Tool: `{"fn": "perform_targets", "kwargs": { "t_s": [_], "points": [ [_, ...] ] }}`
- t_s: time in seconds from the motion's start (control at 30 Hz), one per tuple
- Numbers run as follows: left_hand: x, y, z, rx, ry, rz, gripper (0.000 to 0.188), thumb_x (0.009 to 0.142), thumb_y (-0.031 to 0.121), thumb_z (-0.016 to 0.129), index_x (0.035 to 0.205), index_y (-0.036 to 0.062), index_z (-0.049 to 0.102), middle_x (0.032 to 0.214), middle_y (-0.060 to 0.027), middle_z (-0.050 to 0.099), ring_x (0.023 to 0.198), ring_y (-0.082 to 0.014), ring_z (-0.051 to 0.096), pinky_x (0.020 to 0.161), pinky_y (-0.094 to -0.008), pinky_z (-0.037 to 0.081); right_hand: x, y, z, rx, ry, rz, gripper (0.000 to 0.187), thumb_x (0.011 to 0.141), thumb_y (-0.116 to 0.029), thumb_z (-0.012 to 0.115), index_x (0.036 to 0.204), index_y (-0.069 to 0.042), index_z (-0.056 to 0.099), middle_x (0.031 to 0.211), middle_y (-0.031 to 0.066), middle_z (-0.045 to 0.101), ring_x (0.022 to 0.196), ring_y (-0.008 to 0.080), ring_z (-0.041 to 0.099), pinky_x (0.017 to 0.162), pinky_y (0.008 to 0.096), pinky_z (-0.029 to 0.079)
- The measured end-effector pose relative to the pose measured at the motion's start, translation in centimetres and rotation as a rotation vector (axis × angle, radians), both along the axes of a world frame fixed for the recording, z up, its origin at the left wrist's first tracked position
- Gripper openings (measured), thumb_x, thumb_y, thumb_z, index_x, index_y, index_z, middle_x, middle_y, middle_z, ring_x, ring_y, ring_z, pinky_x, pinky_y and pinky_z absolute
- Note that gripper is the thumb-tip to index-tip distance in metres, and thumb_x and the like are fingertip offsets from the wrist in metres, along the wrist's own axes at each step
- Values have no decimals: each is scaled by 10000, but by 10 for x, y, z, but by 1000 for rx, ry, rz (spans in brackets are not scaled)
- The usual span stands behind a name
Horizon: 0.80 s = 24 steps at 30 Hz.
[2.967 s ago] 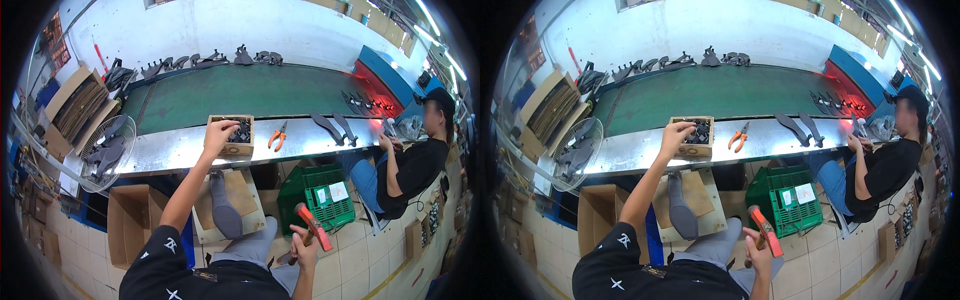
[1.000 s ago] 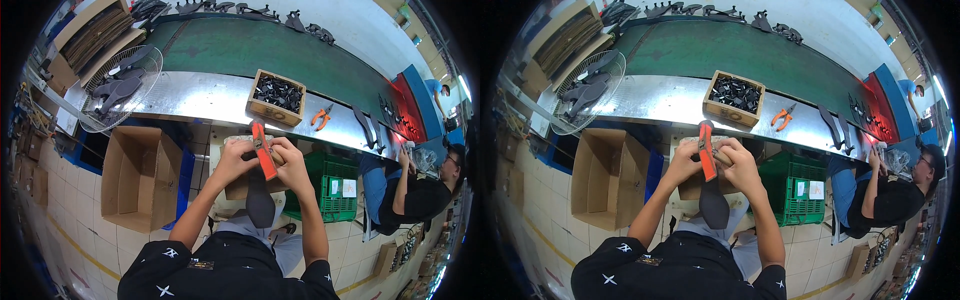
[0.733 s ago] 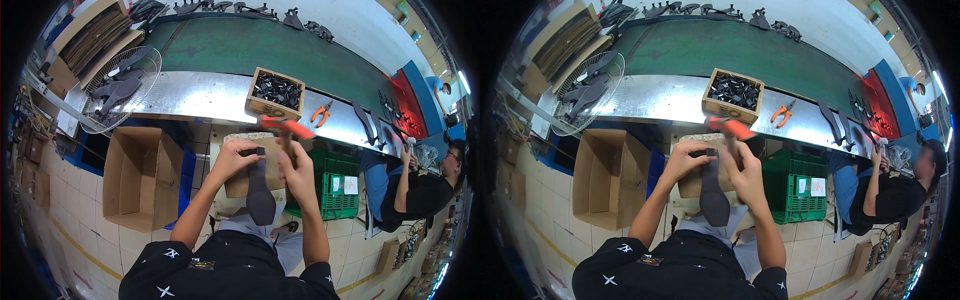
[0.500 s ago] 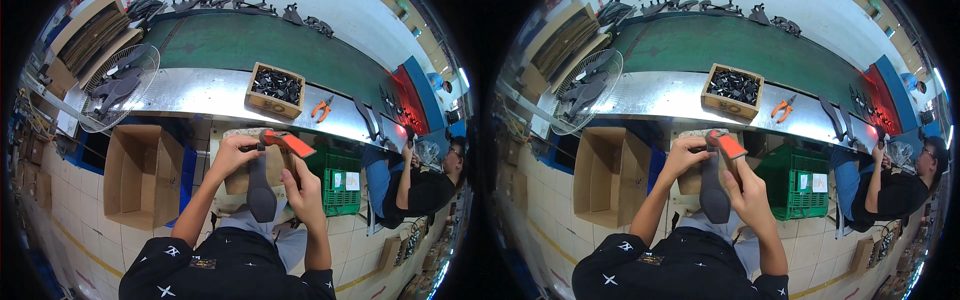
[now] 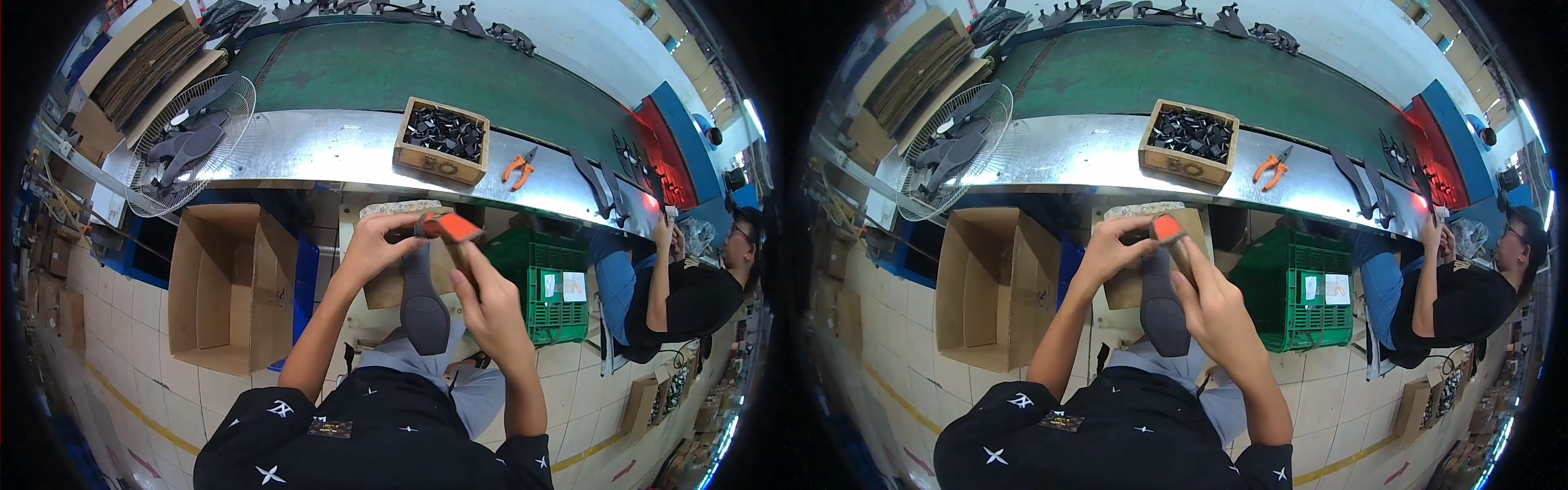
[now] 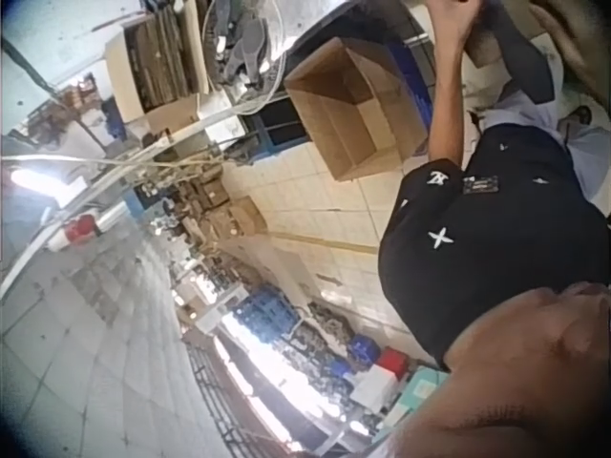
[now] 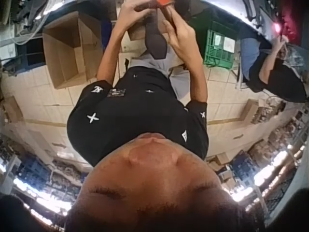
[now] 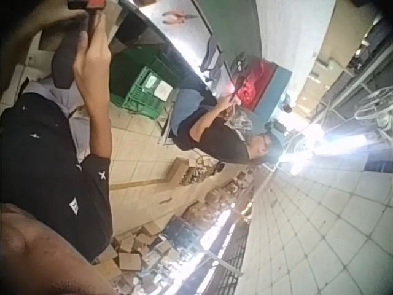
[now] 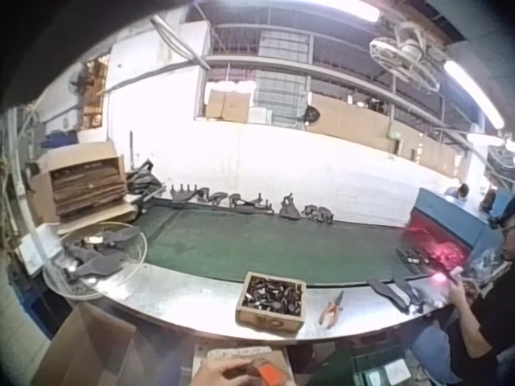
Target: Hammering components onto shoe soles in a manufacturing environment.
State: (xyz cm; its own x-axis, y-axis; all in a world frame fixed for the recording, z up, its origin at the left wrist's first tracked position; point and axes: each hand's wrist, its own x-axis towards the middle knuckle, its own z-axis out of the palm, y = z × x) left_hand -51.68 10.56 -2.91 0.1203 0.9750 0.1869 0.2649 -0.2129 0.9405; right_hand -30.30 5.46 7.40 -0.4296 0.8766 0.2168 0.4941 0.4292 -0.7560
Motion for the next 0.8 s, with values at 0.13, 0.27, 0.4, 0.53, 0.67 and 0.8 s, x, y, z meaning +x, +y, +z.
{"fn": "perform_targets", "kwargs": {
  "t_s": [0.13, 0.27, 0.4, 0.53, 0.67, 0.8],
  "points": [
    [-7, -18, -1, 82, 244, 48, 1054, 743, 283, 837, 1522, 12, 181, 1266, -116, 657, 1155, -310, 605, 1064, -383, 403, 8, -33, 38, 13, 200, -114, 347, 970, -52, 543, 1296, 64, 522, 1017, 208, 630, 849, 273, 639, 743, 337, 513],
    [2, -17, 0, 76, 482, -15, 1296, 758, 405, 811, 1546, 5, -137, 1440, -48, 552, 1402, -314, 398, 1211, -466, 172, -6, -2, -20, 120, -115, -40, 424, 960, -45, 553, 1357, 45, 436, 1005, 273, 637, 772, 459, 654, 654, 473, 519],
    [-6, -16, 3, -3, 549, 7, 1282, 774, 451, 778, 1551, 37, -152, 1462, -17, 533, 1439, -302, 357, 1220, -520, 97, -6, 2, 8, 284, -154, 34, 422, 942, -49, 574, 1332, 74, 468, 1195, 289, 611, 911, 424, 673, 721, 419, 575],
    [-13, -21, 0, 24, 529, 33, 1133, 782, 468, 762, 1589, 110, 52, 1458, -23, 537, 1457, -311, 327, 1219, -530, 69, 8, -14, 28, 298, -28, -45, 388, 899, -46, 623, 1268, 56, 556, 1273, 240, 596, 1179, 405, 586, 980, 433, 493],
    [-4, -17, -3, 145, 672, -11, 766, 818, 428, 746, 1472, 153, 457, 1429, -16, 562, 1460, -324, 322, 1204, -575, 59, 6, -2, -20, 33, -153, -24, 367, 940, -45, 586, 1292, 29, 509, 965, 264, 654, 860, 459, 645, 721, 459, 531],
    [5, -17, -1, 321, 552, 166, 336, 877, 200, 705, 1195, 92, 683, 1246, -43, 681, 1335, -305, 510, 1175, -545, 233, 15, 15, 9, -37, -47, -65, 358, 966, -68, 587, 1305, 22, 512, 950, 240, 661, 806, 380, 669, 706, 374, 528]
  ]
}}
